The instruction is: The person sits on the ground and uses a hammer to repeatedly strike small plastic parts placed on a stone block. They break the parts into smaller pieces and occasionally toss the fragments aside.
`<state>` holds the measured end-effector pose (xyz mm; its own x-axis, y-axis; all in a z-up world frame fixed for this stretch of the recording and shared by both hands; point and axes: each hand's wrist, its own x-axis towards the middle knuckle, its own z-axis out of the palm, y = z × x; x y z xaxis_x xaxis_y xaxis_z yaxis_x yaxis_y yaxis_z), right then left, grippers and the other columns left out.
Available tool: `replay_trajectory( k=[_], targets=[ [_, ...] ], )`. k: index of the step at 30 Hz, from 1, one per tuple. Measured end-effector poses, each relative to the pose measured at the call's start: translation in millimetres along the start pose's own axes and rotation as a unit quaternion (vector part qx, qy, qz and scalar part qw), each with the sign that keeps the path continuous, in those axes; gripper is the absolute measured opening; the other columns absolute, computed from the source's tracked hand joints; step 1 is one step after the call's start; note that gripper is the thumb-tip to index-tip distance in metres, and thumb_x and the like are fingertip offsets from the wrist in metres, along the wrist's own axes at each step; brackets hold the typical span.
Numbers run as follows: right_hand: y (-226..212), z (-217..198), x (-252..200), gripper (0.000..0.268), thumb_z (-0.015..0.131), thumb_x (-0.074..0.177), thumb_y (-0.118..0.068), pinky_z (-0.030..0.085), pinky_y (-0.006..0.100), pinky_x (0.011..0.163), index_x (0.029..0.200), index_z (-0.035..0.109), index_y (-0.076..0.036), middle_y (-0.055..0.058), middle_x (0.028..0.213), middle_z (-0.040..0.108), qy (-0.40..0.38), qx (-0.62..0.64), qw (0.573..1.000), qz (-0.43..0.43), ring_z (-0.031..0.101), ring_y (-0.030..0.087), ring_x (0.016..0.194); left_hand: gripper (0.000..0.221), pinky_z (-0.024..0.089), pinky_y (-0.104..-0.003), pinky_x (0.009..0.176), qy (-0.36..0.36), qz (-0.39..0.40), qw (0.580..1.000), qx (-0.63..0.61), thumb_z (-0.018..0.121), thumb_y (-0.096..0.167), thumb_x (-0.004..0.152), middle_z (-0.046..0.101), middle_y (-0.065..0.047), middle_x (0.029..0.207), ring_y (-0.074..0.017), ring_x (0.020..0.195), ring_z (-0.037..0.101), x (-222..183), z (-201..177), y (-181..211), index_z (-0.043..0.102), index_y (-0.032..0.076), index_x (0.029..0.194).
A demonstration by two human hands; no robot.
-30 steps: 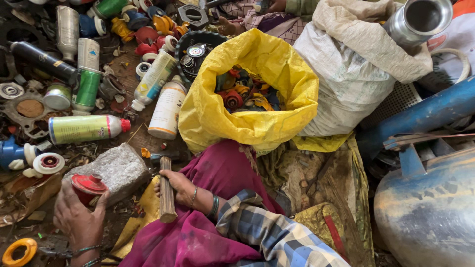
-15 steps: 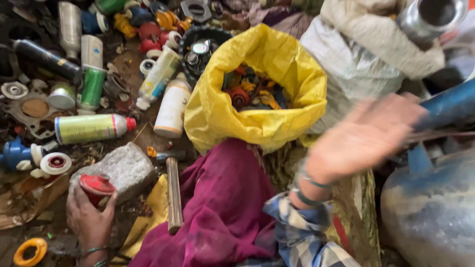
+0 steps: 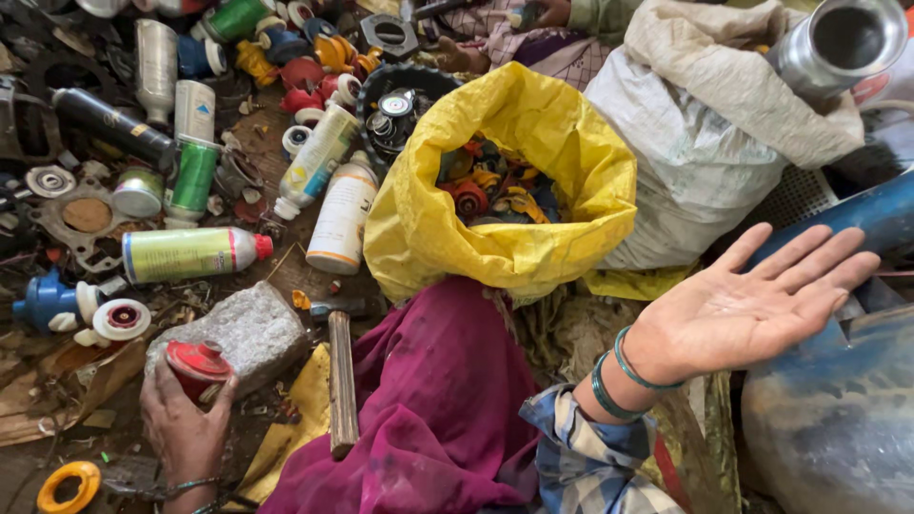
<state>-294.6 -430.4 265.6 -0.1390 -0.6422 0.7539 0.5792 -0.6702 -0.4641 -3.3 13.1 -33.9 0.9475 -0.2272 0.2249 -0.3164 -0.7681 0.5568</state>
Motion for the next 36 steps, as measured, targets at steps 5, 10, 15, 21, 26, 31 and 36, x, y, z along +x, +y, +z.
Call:
replay_trajectory(
  k=[5, 10, 15, 21, 26, 31, 36],
  targets=[
    [-4, 1, 4, 0.057, 0.039, 0.125, -0.047, 0.003, 0.047, 0.137, 0.171, 0.022, -0.017, 0.002, 0.174, 0.020, 0.009, -0.003, 1.000, 0.000, 0.011, 0.021, 0.165, 0.105, 0.038, -0.055, 0.118, -0.003, -0.007, 1.000, -0.003, 0.081, 0.048, 0.081, 0.042, -0.030, 0.158, -0.0470, 0.145, 0.043, 1, 3, 0, 0.037, 0.000, 0.165],
    [-6, -1, 3, 0.058, 0.039, 0.125, -0.047, 0.001, 0.046, 0.137, 0.171, 0.022, -0.017, 0.002, 0.174, 0.019, 0.011, -0.006, 1.000, 0.002, 0.009, 0.021, 0.165, 0.106, 0.037, -0.055, 0.118, -0.018, -0.020, 1.000, -0.010, 0.080, 0.048, 0.081, 0.039, -0.031, 0.158, -0.0475, 0.147, 0.039, 1, 2, -2, 0.037, 0.000, 0.165],
    [-7, 4, -2, 0.057, 0.038, 0.126, -0.047, 0.002, 0.047, 0.137, 0.171, 0.021, -0.018, 0.002, 0.174, 0.020, -0.003, 0.003, 1.000, 0.008, 0.009, 0.021, 0.165, 0.106, 0.036, -0.054, 0.119, -0.020, -0.021, 1.000, -0.003, 0.080, 0.050, 0.082, 0.038, -0.032, 0.159, -0.0476, 0.147, 0.038, 1, 6, -5, 0.037, -0.002, 0.164],
    [-16, 42, -18, 0.056, 0.043, 0.123, -0.045, 0.010, 0.048, 0.136, 0.168, 0.027, -0.016, 0.007, 0.175, 0.027, -0.021, 0.006, 1.000, 0.022, 0.018, 0.024, 0.163, 0.106, 0.036, -0.054, 0.120, -0.014, -0.011, 1.000, -0.011, 0.080, 0.049, 0.081, 0.038, -0.031, 0.160, -0.0476, 0.147, 0.038, 3, 4, -3, 0.036, -0.002, 0.163],
    [-21, 98, -72, 0.047, 0.047, 0.120, -0.034, 0.030, 0.041, 0.133, 0.160, 0.037, -0.013, 0.009, 0.164, 0.041, -0.061, 0.151, 0.966, 0.200, 0.037, 0.024, 0.154, 0.111, 0.037, -0.055, 0.118, -0.020, 0.001, 0.999, -0.029, 0.082, 0.049, 0.076, 0.038, -0.030, 0.159, -0.0484, 0.146, 0.038, 2, -7, 4, 0.033, 0.000, 0.164],
    [-6, 162, -163, 0.046, 0.052, 0.103, -0.021, 0.046, 0.042, 0.115, 0.146, 0.050, -0.004, 0.015, 0.145, 0.056, -0.296, 0.192, 0.841, 0.410, 0.057, 0.028, 0.132, 0.122, 0.040, -0.055, 0.112, -0.054, -0.021, 0.998, -0.007, 0.085, 0.052, 0.066, 0.037, -0.029, 0.158, -0.0490, 0.142, 0.039, 6, -15, 9, 0.028, 0.003, 0.162],
    [41, 185, -273, 0.052, 0.063, 0.100, -0.026, 0.046, 0.037, 0.111, 0.146, 0.046, -0.007, 0.015, 0.138, 0.054, -0.574, -0.078, 0.730, 0.362, 0.057, 0.026, 0.128, 0.128, 0.037, -0.057, 0.115, -0.056, 0.007, 0.998, -0.001, 0.086, 0.051, 0.061, 0.037, -0.029, 0.157, -0.0499, 0.140, 0.041, 7, -21, 7, 0.025, 0.004, 0.163]
  ],
)
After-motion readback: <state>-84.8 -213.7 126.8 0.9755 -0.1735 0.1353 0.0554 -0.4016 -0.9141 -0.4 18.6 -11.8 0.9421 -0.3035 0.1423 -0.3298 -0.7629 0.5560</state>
